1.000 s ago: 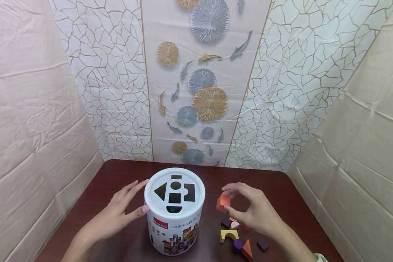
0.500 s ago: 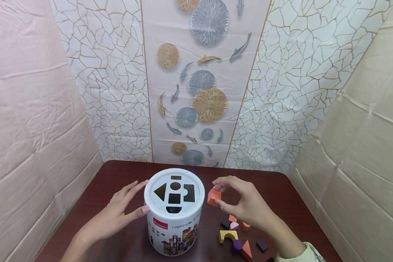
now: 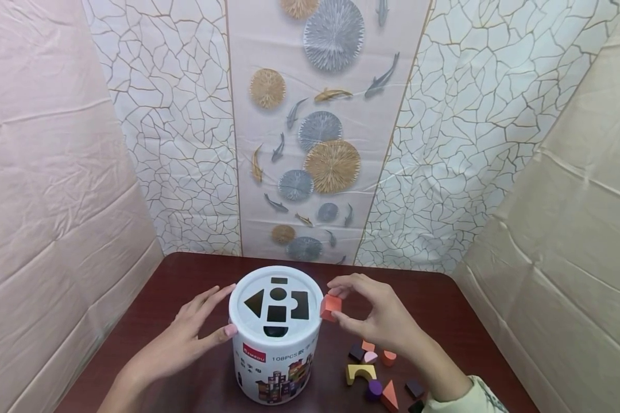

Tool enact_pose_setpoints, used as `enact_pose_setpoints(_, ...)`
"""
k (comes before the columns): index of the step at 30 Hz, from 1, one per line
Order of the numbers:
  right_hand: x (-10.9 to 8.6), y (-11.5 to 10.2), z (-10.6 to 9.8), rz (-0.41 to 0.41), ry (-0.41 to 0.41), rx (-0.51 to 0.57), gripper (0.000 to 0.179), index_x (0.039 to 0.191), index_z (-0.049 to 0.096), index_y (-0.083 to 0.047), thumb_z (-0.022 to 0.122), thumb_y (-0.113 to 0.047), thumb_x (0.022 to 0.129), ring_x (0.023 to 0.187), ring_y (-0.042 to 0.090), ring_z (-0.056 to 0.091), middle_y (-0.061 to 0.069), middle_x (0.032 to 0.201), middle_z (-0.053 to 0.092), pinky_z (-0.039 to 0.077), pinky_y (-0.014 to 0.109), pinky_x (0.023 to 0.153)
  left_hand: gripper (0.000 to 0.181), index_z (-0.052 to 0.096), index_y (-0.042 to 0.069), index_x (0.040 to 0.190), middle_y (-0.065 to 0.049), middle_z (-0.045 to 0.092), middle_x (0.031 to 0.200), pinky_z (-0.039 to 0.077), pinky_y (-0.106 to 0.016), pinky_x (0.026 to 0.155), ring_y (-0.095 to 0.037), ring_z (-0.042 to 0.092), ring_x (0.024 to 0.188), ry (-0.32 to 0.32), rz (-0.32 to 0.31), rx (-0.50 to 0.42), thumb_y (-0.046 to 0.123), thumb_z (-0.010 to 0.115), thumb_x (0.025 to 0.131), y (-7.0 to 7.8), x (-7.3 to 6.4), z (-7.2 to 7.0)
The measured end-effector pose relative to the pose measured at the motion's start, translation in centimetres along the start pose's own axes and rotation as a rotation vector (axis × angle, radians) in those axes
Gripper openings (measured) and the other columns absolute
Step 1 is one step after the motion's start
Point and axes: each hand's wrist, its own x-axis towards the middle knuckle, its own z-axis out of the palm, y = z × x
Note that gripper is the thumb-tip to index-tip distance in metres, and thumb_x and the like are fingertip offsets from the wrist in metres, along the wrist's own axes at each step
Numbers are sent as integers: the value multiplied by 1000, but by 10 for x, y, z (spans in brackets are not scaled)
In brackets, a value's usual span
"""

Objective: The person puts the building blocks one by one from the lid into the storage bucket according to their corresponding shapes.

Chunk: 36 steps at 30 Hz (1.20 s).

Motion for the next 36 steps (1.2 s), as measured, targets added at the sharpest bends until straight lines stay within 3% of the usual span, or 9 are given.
enact_pose_setpoints(36, 21, -5, 16, 16, -23, 48, 59, 135, 70, -26, 95, -7, 86, 106, 7, 73, -11, 119, 77, 60, 22, 95, 80, 27, 60, 169, -15, 29, 182, 20, -96, 116, -56, 27, 165, 17, 11, 2, 74, 65, 100, 0, -1, 2)
